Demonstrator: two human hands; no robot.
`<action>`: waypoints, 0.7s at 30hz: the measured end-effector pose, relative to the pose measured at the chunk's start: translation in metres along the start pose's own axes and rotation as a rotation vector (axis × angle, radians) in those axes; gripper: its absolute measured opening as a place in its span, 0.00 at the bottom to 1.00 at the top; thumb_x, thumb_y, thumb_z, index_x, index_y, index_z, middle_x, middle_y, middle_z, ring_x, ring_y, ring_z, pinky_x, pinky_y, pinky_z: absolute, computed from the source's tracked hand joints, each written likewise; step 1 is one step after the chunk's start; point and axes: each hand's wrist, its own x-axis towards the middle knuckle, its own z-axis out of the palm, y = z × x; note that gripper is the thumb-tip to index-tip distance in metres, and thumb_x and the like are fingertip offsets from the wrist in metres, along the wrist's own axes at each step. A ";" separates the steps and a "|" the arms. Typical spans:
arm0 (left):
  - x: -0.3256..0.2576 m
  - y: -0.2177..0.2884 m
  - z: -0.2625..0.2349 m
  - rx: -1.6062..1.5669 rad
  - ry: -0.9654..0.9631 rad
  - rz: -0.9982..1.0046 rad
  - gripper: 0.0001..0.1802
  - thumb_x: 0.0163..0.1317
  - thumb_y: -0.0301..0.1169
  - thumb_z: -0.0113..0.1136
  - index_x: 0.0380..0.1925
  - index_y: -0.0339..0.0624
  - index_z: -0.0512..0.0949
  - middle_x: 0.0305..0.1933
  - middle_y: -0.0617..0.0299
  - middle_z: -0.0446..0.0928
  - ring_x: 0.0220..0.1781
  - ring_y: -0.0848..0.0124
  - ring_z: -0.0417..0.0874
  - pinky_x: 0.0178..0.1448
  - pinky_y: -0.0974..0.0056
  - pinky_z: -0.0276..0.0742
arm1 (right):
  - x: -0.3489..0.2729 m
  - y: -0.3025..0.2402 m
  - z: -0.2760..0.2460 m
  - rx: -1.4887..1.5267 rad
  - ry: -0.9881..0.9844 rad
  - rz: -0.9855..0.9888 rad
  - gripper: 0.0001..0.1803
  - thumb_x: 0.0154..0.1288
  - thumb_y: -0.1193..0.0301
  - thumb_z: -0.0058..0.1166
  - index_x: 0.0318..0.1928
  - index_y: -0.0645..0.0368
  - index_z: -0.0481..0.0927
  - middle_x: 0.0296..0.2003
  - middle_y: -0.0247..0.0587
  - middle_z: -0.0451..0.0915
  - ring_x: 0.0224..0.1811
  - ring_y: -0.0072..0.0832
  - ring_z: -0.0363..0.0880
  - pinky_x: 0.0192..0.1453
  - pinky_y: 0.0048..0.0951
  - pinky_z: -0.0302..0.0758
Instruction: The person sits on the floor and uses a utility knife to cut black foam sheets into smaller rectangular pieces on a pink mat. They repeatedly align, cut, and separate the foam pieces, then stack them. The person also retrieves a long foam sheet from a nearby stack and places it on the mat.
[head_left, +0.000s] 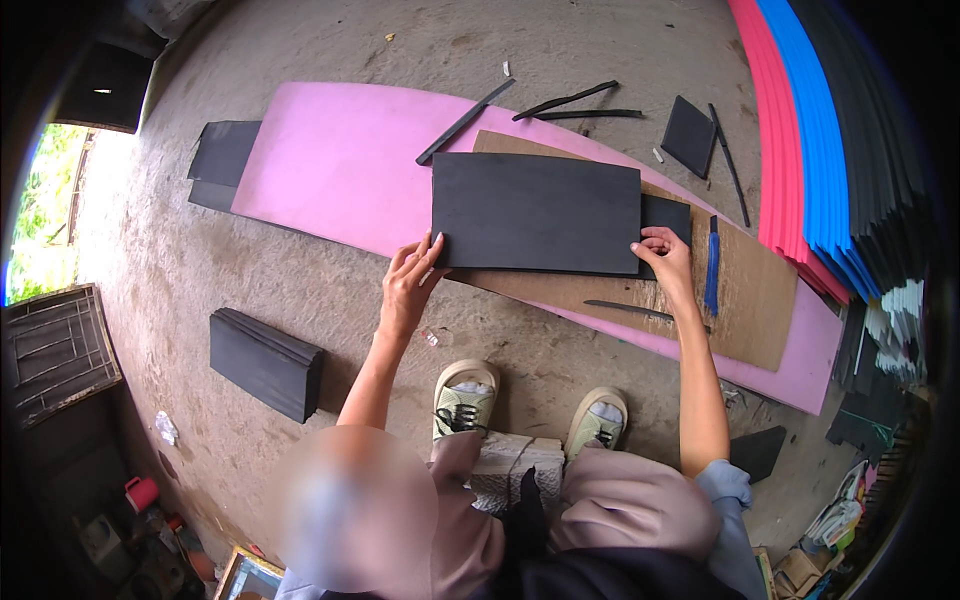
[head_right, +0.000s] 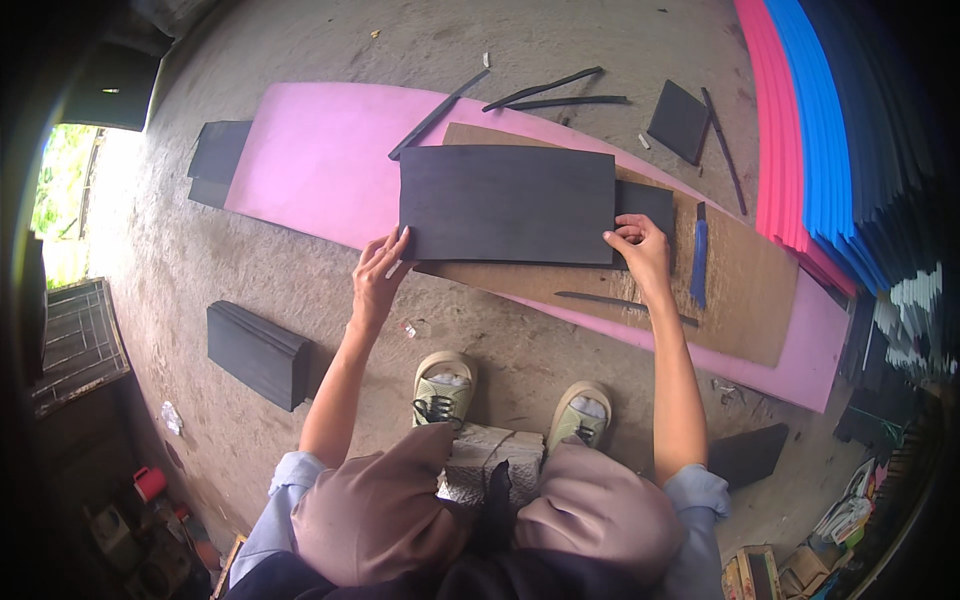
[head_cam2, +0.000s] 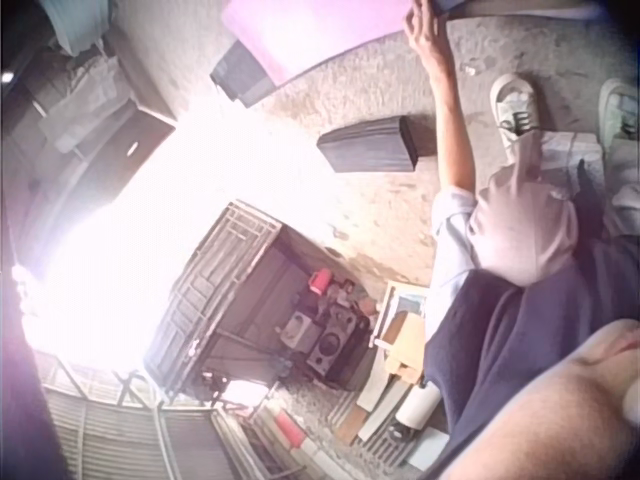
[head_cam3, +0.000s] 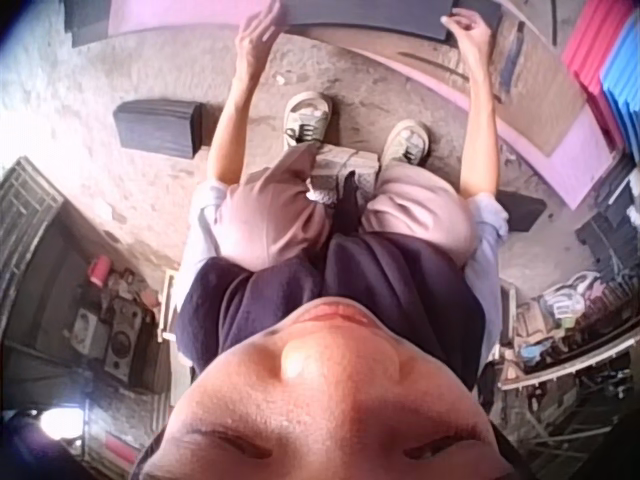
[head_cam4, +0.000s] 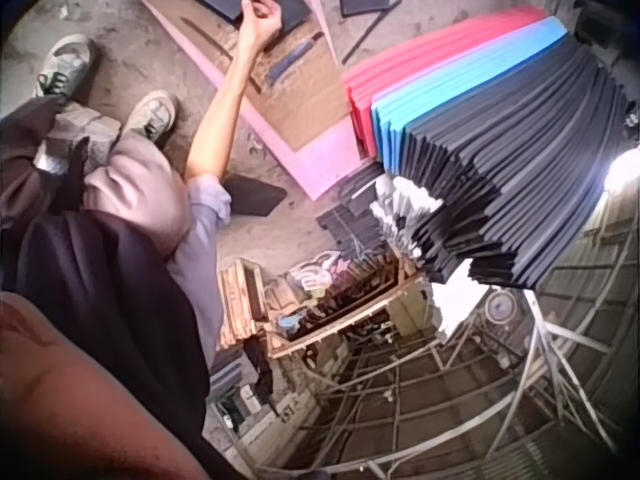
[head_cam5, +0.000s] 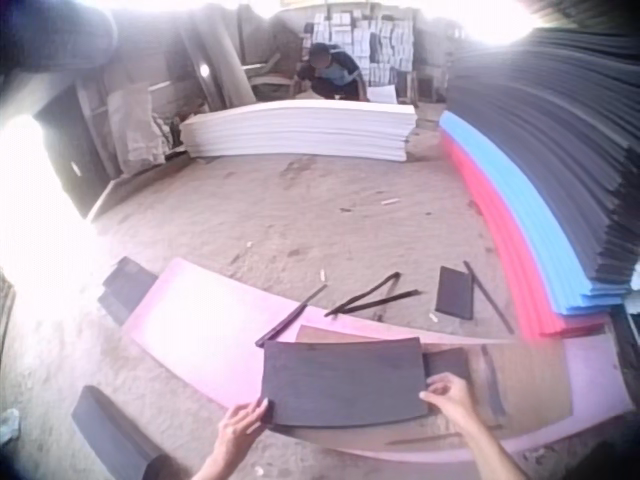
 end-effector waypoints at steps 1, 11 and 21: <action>0.001 0.001 0.000 0.002 0.001 0.004 0.30 0.39 0.24 0.65 0.49 0.44 0.72 0.52 0.58 0.72 0.43 0.64 0.75 0.46 0.63 0.74 | 0.001 0.001 -0.001 -0.001 -0.008 -0.002 0.15 0.45 0.75 0.61 0.37 0.62 0.76 0.24 0.30 0.76 0.27 0.15 0.70 0.35 0.17 0.68; -0.002 0.001 0.000 0.026 -0.017 0.004 0.30 0.40 0.22 0.64 0.49 0.44 0.72 0.51 0.57 0.72 0.43 0.63 0.75 0.46 0.63 0.74 | 0.000 -0.005 -0.001 -0.072 -0.039 -0.003 0.14 0.44 0.74 0.62 0.35 0.62 0.75 0.24 0.31 0.76 0.28 0.16 0.71 0.35 0.18 0.69; 0.009 0.001 0.001 0.006 -0.005 0.015 0.29 0.44 0.19 0.61 0.50 0.45 0.71 0.49 0.55 0.73 0.46 0.61 0.74 0.48 0.63 0.74 | 0.009 0.000 -0.001 -0.091 -0.062 -0.004 0.15 0.44 0.73 0.62 0.35 0.63 0.75 0.26 0.35 0.77 0.29 0.19 0.74 0.36 0.20 0.70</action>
